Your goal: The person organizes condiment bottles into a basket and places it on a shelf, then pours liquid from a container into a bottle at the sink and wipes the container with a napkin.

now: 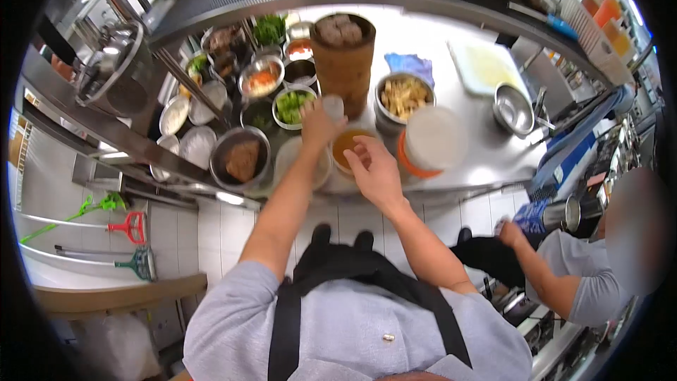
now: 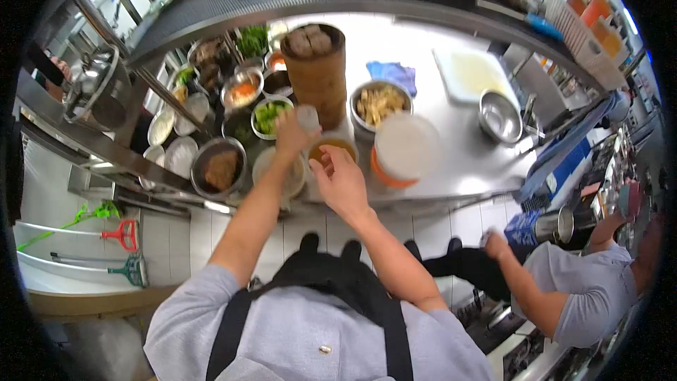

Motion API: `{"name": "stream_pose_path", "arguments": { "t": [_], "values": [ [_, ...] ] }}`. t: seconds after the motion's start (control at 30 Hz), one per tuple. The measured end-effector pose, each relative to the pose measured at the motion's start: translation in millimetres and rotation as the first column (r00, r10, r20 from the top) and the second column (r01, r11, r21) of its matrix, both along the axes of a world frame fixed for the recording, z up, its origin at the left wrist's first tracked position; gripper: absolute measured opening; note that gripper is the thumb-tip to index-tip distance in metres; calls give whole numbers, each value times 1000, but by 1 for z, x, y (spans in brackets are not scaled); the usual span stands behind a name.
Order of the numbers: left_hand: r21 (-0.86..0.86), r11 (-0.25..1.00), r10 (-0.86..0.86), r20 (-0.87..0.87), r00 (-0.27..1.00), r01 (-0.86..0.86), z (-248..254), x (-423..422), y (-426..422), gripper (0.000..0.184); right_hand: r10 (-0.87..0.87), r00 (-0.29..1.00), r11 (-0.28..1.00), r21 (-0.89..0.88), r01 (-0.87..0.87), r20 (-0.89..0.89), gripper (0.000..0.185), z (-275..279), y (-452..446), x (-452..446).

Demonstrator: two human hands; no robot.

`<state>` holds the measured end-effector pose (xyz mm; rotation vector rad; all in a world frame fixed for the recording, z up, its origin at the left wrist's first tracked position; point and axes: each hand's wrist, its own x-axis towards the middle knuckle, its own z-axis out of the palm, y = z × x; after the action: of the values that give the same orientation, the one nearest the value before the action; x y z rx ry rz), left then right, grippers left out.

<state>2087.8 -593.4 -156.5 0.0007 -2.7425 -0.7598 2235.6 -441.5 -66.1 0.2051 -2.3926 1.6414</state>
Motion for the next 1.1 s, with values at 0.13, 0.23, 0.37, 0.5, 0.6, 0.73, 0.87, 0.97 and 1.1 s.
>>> {"name": "stream_pose_path", "arguments": {
  "t": [0.13,0.23,0.37,0.5,0.6,0.73,0.87,0.97,1.1],
  "values": [
    [111,988,-97,-58,994,103,-10,-6,-10,78,-69,997,942,328,73,-24,59,-8,-26,-75],
    [201,962,-148,-198,969,188,-2,1,-14,74,-76,995,918,394,44,65,69,-6,-34,-100],
    [318,894,-229,-277,933,314,53,29,-23,68,64,993,933,347,-94,98,71,41,-29,-82],
    [288,836,-338,-399,852,467,102,71,-50,70,219,975,798,581,-160,-32,66,100,-30,-60],
    [449,732,-355,-389,850,512,125,100,-70,70,300,934,828,540,-154,-194,60,110,-43,-49],
    [685,461,-593,-235,770,564,132,137,-94,68,500,840,846,324,-423,-210,53,116,-44,-43],
    [984,-158,-852,-180,492,87,112,167,-132,70,787,583,606,80,-791,-201,56,90,-50,-45],
    [939,-248,-917,-147,371,-239,99,199,-145,81,846,503,514,15,-858,-175,58,93,-54,-32],
    [946,-240,-909,-141,393,-216,89,231,-170,95,740,671,672,36,-740,-45,61,67,-45,-27]
  ]
}}
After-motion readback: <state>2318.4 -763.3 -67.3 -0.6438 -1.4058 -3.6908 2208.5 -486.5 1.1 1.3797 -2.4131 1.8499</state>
